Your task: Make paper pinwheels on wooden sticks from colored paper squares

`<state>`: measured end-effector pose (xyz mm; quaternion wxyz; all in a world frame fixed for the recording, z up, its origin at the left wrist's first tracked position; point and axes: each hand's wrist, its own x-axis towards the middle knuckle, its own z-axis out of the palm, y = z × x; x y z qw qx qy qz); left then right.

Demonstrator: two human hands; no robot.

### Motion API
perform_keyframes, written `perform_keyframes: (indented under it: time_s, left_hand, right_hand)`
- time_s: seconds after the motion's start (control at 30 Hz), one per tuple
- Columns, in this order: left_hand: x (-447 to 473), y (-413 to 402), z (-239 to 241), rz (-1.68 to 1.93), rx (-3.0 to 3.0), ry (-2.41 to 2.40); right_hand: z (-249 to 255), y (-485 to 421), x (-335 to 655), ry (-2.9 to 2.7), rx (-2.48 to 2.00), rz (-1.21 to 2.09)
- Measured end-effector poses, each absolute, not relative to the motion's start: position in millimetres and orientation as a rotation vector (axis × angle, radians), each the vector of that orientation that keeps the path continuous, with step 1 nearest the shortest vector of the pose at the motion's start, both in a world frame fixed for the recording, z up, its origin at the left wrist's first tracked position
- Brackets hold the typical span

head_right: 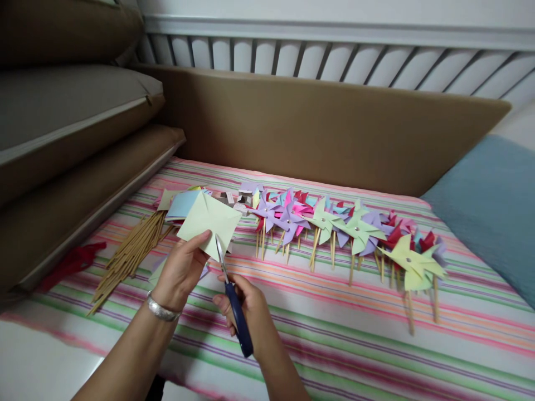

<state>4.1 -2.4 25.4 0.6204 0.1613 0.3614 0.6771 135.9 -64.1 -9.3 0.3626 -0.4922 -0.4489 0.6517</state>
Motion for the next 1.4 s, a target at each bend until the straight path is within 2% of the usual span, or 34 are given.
perform_keyframes:
  time_s: [0.3,0.77,1.03,1.13,1.23,1.4]
  left_hand:
    - [6.6,-4.3,27.5,1.575,0.351,0.816]
    - [7.4,-4.2,25.9,1.577,0.358,0.812]
    - [-3.3,1.3,26.2,1.647,0.304,0.813]
    - [-12.3,3.7,28.5,1.683,0.296,0.816]
    - [-12.1,2.0,29.0,1.672,0.297,0.819]
    - [19.4,-12.3,22.3,1.41,0.354,0.741]
  right_hand:
    - [-11.0,-61.1,137.1,-1.176,-1.292,1.688]
    - [-7.7,-59.1,139.5,-1.469,-1.33,1.453]
    - [-24.9,-62.1,144.6,-1.649,-1.282,1.232]
    - [-28.3,-59.3,148.1,-1.496,-1.18,1.361]
    - [-25.4,-52.5,150.5,-1.216,-1.146,1.341]
    - [-8.0,-45.7,148.4,-0.863,-1.027,1.299]
